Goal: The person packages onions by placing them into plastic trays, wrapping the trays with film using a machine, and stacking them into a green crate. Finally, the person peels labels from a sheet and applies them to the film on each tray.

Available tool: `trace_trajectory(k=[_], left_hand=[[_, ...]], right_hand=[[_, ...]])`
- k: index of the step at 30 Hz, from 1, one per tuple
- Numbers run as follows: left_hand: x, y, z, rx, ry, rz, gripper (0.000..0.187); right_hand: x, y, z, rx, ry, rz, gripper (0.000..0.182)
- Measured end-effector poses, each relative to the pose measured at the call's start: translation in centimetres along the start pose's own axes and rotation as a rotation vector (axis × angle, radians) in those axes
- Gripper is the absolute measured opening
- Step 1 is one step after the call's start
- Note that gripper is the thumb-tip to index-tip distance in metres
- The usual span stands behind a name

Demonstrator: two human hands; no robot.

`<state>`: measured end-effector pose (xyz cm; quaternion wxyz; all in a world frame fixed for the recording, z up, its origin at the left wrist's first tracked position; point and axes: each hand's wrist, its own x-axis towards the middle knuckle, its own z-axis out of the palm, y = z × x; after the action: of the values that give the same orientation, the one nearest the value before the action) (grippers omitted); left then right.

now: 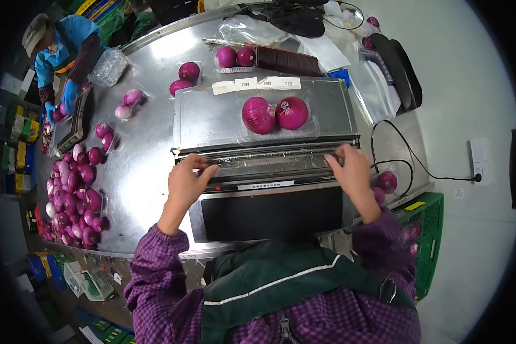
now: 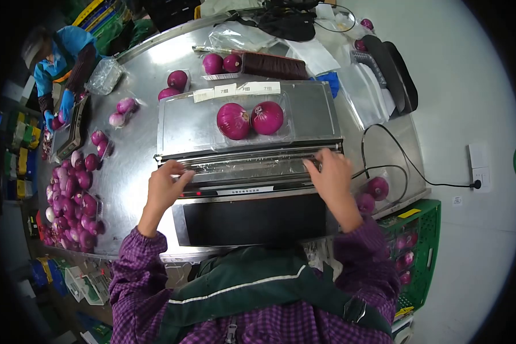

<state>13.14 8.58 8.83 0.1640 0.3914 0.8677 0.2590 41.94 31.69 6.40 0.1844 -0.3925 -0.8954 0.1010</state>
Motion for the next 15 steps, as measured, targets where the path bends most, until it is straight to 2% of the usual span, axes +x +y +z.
trace_trajectory(k=[2,3,4,6,7,8,10,11,12,13,15], left_hand=[[1.3,-0.5,2.2,-0.174,-0.078,0.001,0.028],[1.7,-0.1,2.5,-0.483,-0.174,-0.097,0.036],[1.2,-0.1,1.9,-0.482,-0.169,-0.097,0.036],[-1.0,0.5,-0.4,-0.764,-0.222,-0.273,0.045],[-2.3,0.4,-1.7,-0.748,-0.280,-0.301,0.055],[-3.5,0.2,-2.0,-0.748,-0.283,-0.302,0.055],[-5.2,-0.2,-2.6,-0.967,-0.540,-0.471,0.049],[-5.5,0.0,-3.0,-1.117,-0.717,-0.502,0.045],[-5.6,0.2,-3.5,-1.265,-0.896,-0.530,0.041],[-5.5,0.6,-4.3,-1.385,-0.951,-0.410,0.028],[-2.7,2.7,-6.4,-1.534,-0.882,0.086,0.009]], right_hand=[[1.0,-0.8,2.3,0.458,-0.143,0.274,0.022],[1.0,-1.4,2.1,0.645,-0.181,0.338,0.017],[1.4,-1.8,1.4,0.831,-0.215,0.397,0.012],[0.8,-1.9,-1.0,1.180,-0.194,0.546,0.010],[0.1,-0.7,-1.8,1.286,-0.304,0.610,0.012],[-0.7,-0.9,-2.5,1.285,-0.302,0.613,0.012],[-1.4,-1.5,-4.4,1.717,-0.523,0.684,0.012],[-0.9,-1.9,-5.4,1.717,-0.525,0.684,0.012],[-0.2,-2.5,-6.6,1.835,-0.469,0.529,0.011],[0.5,-3.0,-7.6,1.944,-0.408,0.370,0.011],[3.7,-4.0,-8.4,2.032,-0.317,0.003,0.016]])
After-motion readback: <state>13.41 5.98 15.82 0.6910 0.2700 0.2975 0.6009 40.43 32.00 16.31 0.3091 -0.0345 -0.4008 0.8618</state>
